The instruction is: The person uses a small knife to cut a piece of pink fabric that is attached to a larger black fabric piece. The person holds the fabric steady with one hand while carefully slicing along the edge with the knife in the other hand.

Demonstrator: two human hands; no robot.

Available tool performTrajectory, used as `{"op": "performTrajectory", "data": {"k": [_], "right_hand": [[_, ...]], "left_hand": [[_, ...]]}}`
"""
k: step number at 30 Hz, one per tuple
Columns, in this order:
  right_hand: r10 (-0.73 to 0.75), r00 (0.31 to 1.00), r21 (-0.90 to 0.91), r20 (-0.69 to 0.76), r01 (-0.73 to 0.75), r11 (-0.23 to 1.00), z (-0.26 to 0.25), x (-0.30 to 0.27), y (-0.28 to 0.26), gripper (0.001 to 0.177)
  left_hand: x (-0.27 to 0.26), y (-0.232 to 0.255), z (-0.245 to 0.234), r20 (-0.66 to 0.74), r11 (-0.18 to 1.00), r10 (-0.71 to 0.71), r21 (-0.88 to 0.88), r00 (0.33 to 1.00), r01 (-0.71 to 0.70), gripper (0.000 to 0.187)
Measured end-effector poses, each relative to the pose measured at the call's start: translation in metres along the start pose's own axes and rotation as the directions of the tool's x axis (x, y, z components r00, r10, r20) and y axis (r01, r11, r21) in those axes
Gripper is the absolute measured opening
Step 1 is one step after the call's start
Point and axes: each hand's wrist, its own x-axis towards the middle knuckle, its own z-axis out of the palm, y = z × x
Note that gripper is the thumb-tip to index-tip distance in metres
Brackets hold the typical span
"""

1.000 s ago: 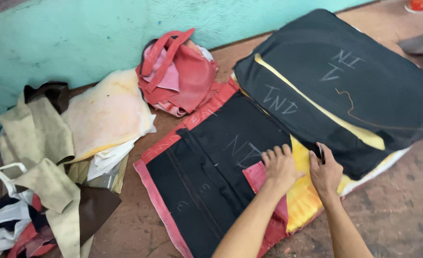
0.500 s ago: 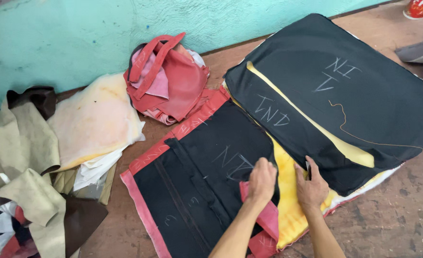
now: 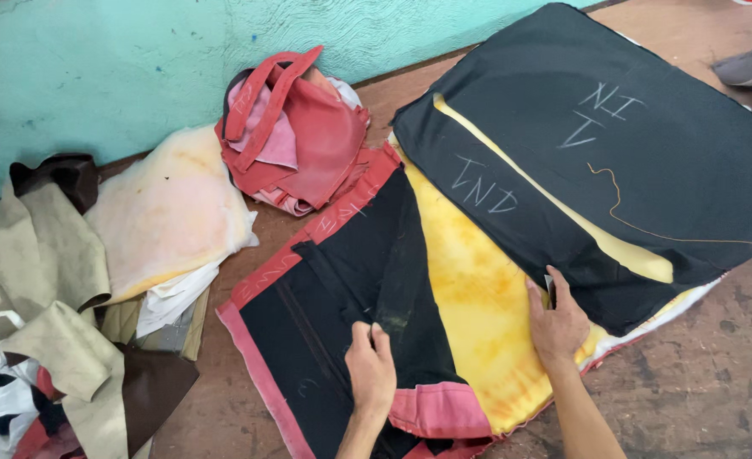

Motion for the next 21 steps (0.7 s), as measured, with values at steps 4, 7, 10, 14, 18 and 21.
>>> {"op": "performTrajectory", "data": {"k": [4,7,10,14,18,21], "right_hand": [[0.008,1.000,-0.001,0.007,-0.008,1.000,-0.004,0.001,-0.004,0.045],[0.058,0.998,-0.014,0.034,-0.058,0.998,-0.005,0.001,-0.008,0.046],[0.100,0.993,-0.033,0.065,-0.098,0.995,-0.008,0.002,-0.011,0.046],[0.096,0.993,-0.040,0.061,-0.094,0.995,-0.006,0.002,-0.010,0.046],[-0.016,0.999,-0.054,0.036,0.018,0.998,-0.004,-0.002,-0.010,0.045],[-0.026,0.999,-0.012,-0.025,0.026,1.000,-0.006,-0.001,-0.025,0.042]], "left_hand": [[-0.014,-0.023,-0.011,-0.072,0.999,0.035,0.045,0.997,-0.031,0.024],[-0.016,-0.059,-0.024,-0.171,0.993,-0.071,0.076,0.983,0.085,0.025],[-0.026,-0.105,-0.037,-0.342,0.979,-0.117,0.117,0.932,0.165,0.023],[-0.033,-0.175,-0.040,-0.450,0.948,-0.199,0.136,0.871,0.287,0.023],[-0.062,-0.225,-0.022,-0.406,0.930,-0.257,0.142,0.877,0.338,0.024],[-0.045,-0.199,-0.024,-0.194,0.937,-0.229,0.221,0.954,0.270,0.025]]}}
